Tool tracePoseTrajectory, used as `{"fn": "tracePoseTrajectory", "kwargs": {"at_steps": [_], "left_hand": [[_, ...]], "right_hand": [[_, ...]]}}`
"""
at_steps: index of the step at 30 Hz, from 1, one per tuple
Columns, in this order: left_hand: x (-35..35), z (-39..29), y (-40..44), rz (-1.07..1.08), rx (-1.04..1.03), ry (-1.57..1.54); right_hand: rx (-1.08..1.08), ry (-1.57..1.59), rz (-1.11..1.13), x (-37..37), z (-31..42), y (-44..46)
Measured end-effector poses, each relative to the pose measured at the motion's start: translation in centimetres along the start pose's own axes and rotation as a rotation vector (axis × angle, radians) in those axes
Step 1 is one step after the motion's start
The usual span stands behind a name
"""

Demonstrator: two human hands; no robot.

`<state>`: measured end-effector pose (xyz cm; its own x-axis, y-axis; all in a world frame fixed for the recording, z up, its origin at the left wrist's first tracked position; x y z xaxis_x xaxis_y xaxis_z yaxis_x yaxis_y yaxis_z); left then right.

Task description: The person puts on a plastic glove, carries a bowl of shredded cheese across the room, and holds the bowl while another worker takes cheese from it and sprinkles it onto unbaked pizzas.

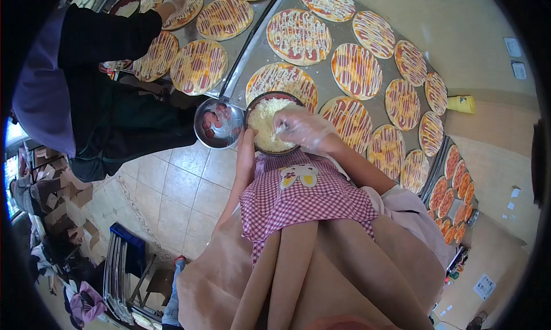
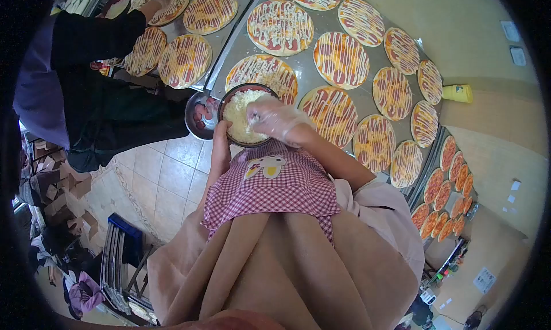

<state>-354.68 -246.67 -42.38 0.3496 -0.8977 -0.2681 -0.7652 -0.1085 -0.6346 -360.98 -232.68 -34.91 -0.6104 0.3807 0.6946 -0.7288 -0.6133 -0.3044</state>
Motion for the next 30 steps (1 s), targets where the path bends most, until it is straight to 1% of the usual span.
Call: {"fn": "tracePoseTrajectory", "kwargs": {"at_steps": [1,2,4,6,7,8,10,11,12,13,16,19,22,25,28,30], "left_hand": [[0.3,0.3,0.3,-0.013,-0.002,-0.011],[0.9,0.6,1.0,-0.017,-0.060,-0.010],[2.7,1.3,2.7,-0.028,-0.175,-0.001],[4.5,1.5,3.7,-0.054,-0.207,-0.039],[4.4,0.8,3.5,-0.065,-0.226,-0.058],[5.0,0.4,3.0,-0.158,-0.203,-0.052],[5.5,-0.5,2.5,-0.151,-0.245,-0.072],[6.0,-0.7,2.5,-0.148,-0.264,-0.082],[6.7,-0.5,2.7,-0.172,-0.218,-0.107],[6.9,-0.3,2.7,-0.172,-0.228,-0.135],[8.0,0.0,2.9,-0.159,-0.252,-0.170],[8.5,0.2,2.6,-0.230,-0.191,-0.153],[8.0,-0.2,2.3,-0.225,-0.191,-0.178],[7.5,-0.4,2.1,-0.246,-0.175,-0.162],[6.9,-0.4,2.0,-0.220,-0.189,-0.144],[6.6,-0.5,2.2,-0.155,-0.223,-0.093]], "right_hand": [[0.026,0.063,-0.080,1.1,-0.7,0.3],[0.053,0.128,-0.158,2.2,-1.4,0.6],[0.005,0.167,-0.290,4.5,-3.4,1.4],[-0.045,-0.117,-0.394,4.4,-7.9,3.4],[-0.068,-0.261,-0.446,4.6,-8.6,3.7],[-0.114,-0.291,-0.425,4.5,-9.5,3.5],[-0.202,-0.349,-0.375,4.4,-9.8,3.1],[-0.184,-0.396,-0.348,4.1,-9.7,2.6],[-0.169,-0.443,-0.321,3.8,-9.6,1.8],[-0.154,-0.490,-0.297,3.5,-9.5,1.1],[-0.073,-0.387,-0.416,2.0,-9.4,-0.7],[-0.088,-0.257,-0.365,0.9,-8.0,-1.3],[-0.049,-0.179,-0.331,0.1,-6.2,-1.0],[0.035,-0.046,-0.413,-1.5,-6.6,-0.3],[0.084,-0.129,-0.405,-1.1,-4.8,-0.2],[-0.022,0.107,-0.374,-0.8,-5.3,-0.2]]}}
Point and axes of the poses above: each hand's wrist, its own y-axis towards the middle knuckle, its own x-axis out of the back of the hand, z = x × y, the point moved 5 cm from there along y, towards the middle knuckle, and after that the axes turned 2 degrees about -y, right-handed, at the moved point
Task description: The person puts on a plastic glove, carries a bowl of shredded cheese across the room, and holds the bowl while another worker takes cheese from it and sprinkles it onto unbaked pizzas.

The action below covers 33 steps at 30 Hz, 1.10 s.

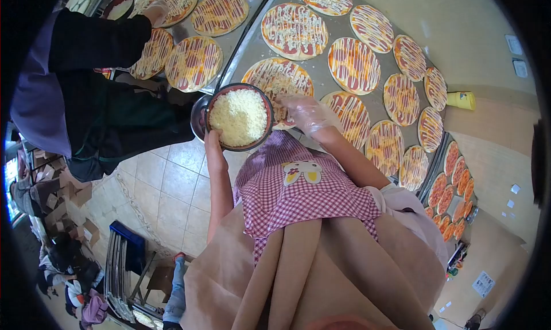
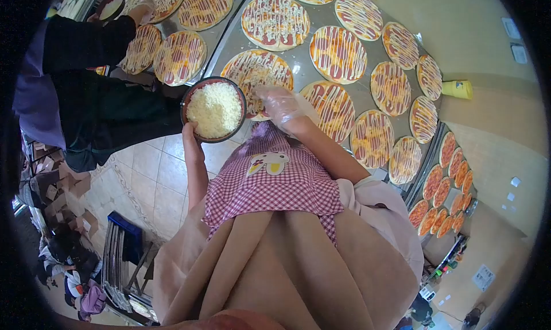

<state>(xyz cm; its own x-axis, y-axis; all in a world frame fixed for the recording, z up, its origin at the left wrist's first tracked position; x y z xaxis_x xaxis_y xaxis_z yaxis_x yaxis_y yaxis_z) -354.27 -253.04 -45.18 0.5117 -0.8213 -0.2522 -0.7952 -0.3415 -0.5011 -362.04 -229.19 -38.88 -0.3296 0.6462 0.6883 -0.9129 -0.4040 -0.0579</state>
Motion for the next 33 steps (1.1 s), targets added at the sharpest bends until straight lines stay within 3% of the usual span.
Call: {"fn": "tracePoseTrajectory", "kwargs": {"at_steps": [4,7,10,15,18,22,25,28,31,33], "left_hand": [[-1.3,0.0,-0.2,0.091,-0.070,0.095],[-4.2,-0.5,-1.6,0.173,-0.061,0.167],[-7.4,-0.6,-3.2,0.236,-0.027,0.297],[-10.6,1.9,-5.0,0.330,0.267,0.135],[-11.5,3.3,-5.5,0.301,0.321,0.196],[-13.1,1.8,-7.2,0.338,0.205,0.363],[-13.2,3.1,-6.8,0.373,0.150,0.269],[-11.5,5.3,-6.4,0.341,0.129,0.147],[-9.8,5.8,-7.3,0.283,0.077,0.159],[-9.0,5.4,-8.6,0.229,0.072,0.151]], "right_hand": [[-0.078,0.184,-0.088,4.2,3.6,0.1],[0.109,-0.027,0.126,3.3,5.9,-0.3],[0.165,-0.264,0.116,1.5,5.9,-1.4],[0.095,-0.257,0.306,1.5,3.8,-3.1],[-0.144,-0.146,0.427,2.9,2.4,-4.4],[-0.107,0.097,0.124,7.2,0.3,-6.3],[-0.432,0.575,0.119,10.0,-3.5,-9.1],[-0.581,0.447,-0.061,11.6,-7.9,-11.5],[-0.183,-0.466,0.010,12.4,-10.6,-11.3],[-0.270,-0.286,-0.148,12.6,-12.7,-11.3]]}}
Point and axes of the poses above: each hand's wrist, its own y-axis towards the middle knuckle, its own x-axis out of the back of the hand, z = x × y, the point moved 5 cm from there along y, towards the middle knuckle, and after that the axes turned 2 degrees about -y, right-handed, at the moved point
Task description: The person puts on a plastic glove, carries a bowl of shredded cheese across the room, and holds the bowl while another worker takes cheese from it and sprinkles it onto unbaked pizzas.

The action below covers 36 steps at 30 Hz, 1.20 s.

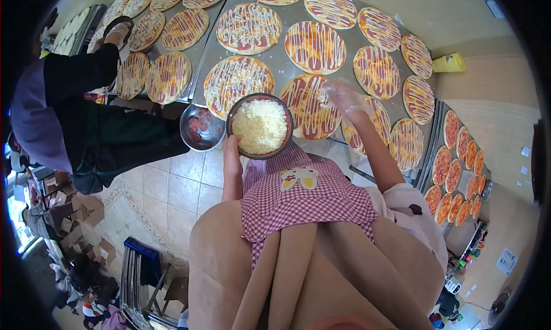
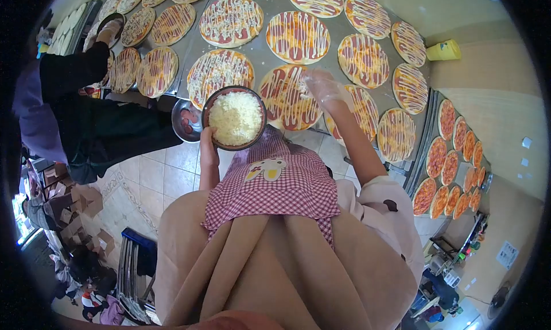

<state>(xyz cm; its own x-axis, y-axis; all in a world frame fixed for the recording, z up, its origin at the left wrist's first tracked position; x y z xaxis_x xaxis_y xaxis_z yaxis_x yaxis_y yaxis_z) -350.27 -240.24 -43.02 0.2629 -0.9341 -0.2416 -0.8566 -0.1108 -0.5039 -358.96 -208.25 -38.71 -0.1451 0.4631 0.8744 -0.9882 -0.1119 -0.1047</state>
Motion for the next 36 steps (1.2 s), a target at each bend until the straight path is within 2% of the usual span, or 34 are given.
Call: {"fn": "tracePoseTrajectory", "kwargs": {"at_steps": [2,5,8,13,17,20,23,26,28,30,32,35,36], "left_hand": [[0.8,0.6,-1.0,-0.045,0.025,-0.111],[2.0,1.6,-2.4,-0.053,0.026,-0.132],[3.8,3.9,-3.2,-0.140,0.007,-0.134],[4.2,4.7,-6.3,-0.180,-0.034,-0.214],[5.8,7.5,-7.9,-0.271,-0.013,-0.249],[6.4,8.9,-9.0,-0.316,-0.021,-0.239],[6.1,9.1,-10.4,-0.308,0.027,-0.193],[5.6,9.5,-11.0,-0.346,0.007,-0.199],[5.1,9.6,-11.2,-0.318,0.000,-0.183],[4.2,9.2,-11.5,-0.294,-0.004,-0.171],[2.9,7.9,-12.0,-0.280,-0.006,-0.171],[2.5,8.0,-11.6,-0.274,0.003,-0.131],[2.3,7.9,-11.3,-0.249,-0.017,-0.132]], "right_hand": [[0.022,0.018,-0.089,0.2,0.6,0.5],[0.233,-0.385,0.042,-2.8,-0.1,4.0],[0.311,-0.359,-0.047,-1.2,3.9,4.0],[0.388,-0.440,0.072,-2.6,6.9,4.9],[0.588,-0.541,0.065,-5.0,7.3,4.2],[0.452,-0.386,0.164,-6.9,7.5,4.0],[0.641,-0.487,0.219,-7.5,8.9,1.5],[0.471,-0.264,0.231,-7.1,8.7,-0.1],[0.360,-0.161,0.341,-7.4,8.0,-1.1],[0.374,-0.120,0.268,-6.4,7.6,-2.3],[0.517,-0.145,0.017,-3.7,7.6,-3.6],[0.403,-0.133,0.084,-4.2,5.0,-3.7],[0.400,-0.068,-0.003,-3.2,5.0,-3.9]]}}
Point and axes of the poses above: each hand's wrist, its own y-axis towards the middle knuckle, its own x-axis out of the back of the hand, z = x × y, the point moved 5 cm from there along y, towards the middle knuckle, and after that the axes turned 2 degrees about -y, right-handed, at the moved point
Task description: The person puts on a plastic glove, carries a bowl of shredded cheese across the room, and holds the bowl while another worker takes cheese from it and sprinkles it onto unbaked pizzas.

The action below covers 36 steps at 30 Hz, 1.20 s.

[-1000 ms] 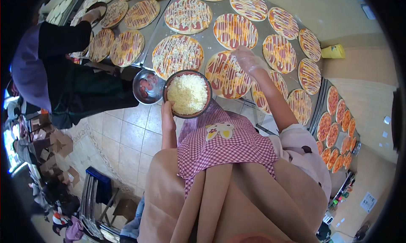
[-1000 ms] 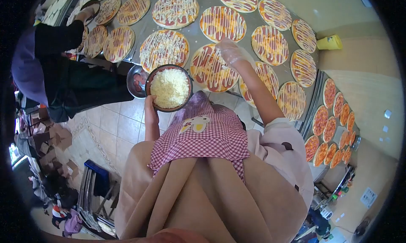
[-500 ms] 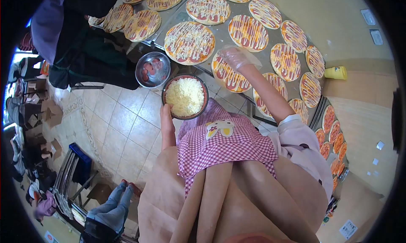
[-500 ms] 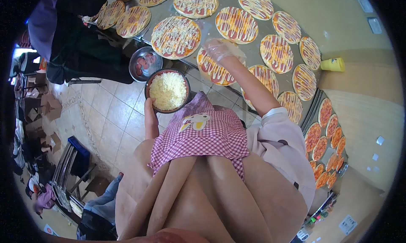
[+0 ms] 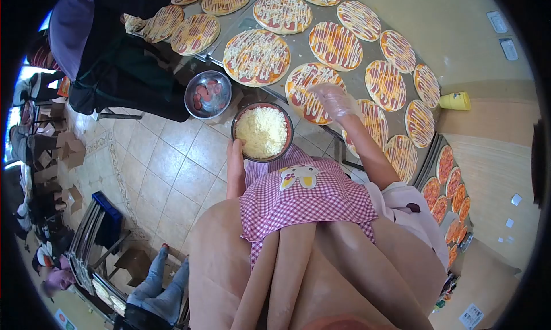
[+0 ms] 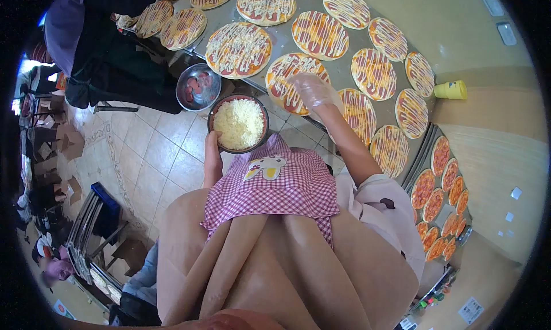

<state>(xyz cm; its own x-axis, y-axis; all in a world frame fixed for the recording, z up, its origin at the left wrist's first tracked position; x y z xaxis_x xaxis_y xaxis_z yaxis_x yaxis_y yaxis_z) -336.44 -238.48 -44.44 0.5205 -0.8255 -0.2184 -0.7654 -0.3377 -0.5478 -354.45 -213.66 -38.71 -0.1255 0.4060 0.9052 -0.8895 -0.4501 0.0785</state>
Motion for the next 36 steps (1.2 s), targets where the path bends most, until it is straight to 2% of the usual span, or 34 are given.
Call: {"fn": "tracePoseTrajectory", "kwargs": {"at_steps": [2,5,8,11,14,20,21,24,30,33,36], "left_hand": [[-0.5,-0.1,0.5,0.044,-0.037,-0.016],[-1.5,-1.7,0.5,0.029,0.040,0.067],[-1.7,-2.2,1.4,0.042,0.054,0.058],[-1.9,-3.2,2.1,0.032,0.060,0.033],[-1.9,-4.2,2.8,0.025,0.014,-0.010],[-1.5,-7.3,4.1,0.023,0.106,0.117],[-1.3,-7.8,4.4,0.025,0.095,0.124],[-0.7,-8.6,5.5,0.025,0.069,0.123],[-0.2,-10.3,7.9,0.004,0.056,0.098],[0.1,-10.3,9.3,-0.002,0.043,0.076],[0.0,-10.8,10.5,0.028,0.017,0.062]], "right_hand": [[-0.002,0.088,-0.188,2.2,0.0,0.2],[-0.077,-0.006,0.116,-0.4,-2.8,-0.1],[0.003,-0.087,-0.210,1.8,-2.5,0.3],[-0.367,0.037,0.079,1.3,-3.6,2.9],[-0.322,0.123,0.009,0.6,-3.3,8.6],[0.131,-0.138,-0.077,-5.0,-3.5,18.3],[0.135,-0.182,-0.027,-5.4,-3.2,18.9],[0.222,-0.341,-0.074,-6.0,-2.9,19.8],[0.035,-0.275,0.089,-6.9,-5.5,19.1],[0.183,-0.284,0.069,-6.5,-6.1,17.6],[0.142,-0.125,0.108,-5.1,-4.8,17.6]]}}
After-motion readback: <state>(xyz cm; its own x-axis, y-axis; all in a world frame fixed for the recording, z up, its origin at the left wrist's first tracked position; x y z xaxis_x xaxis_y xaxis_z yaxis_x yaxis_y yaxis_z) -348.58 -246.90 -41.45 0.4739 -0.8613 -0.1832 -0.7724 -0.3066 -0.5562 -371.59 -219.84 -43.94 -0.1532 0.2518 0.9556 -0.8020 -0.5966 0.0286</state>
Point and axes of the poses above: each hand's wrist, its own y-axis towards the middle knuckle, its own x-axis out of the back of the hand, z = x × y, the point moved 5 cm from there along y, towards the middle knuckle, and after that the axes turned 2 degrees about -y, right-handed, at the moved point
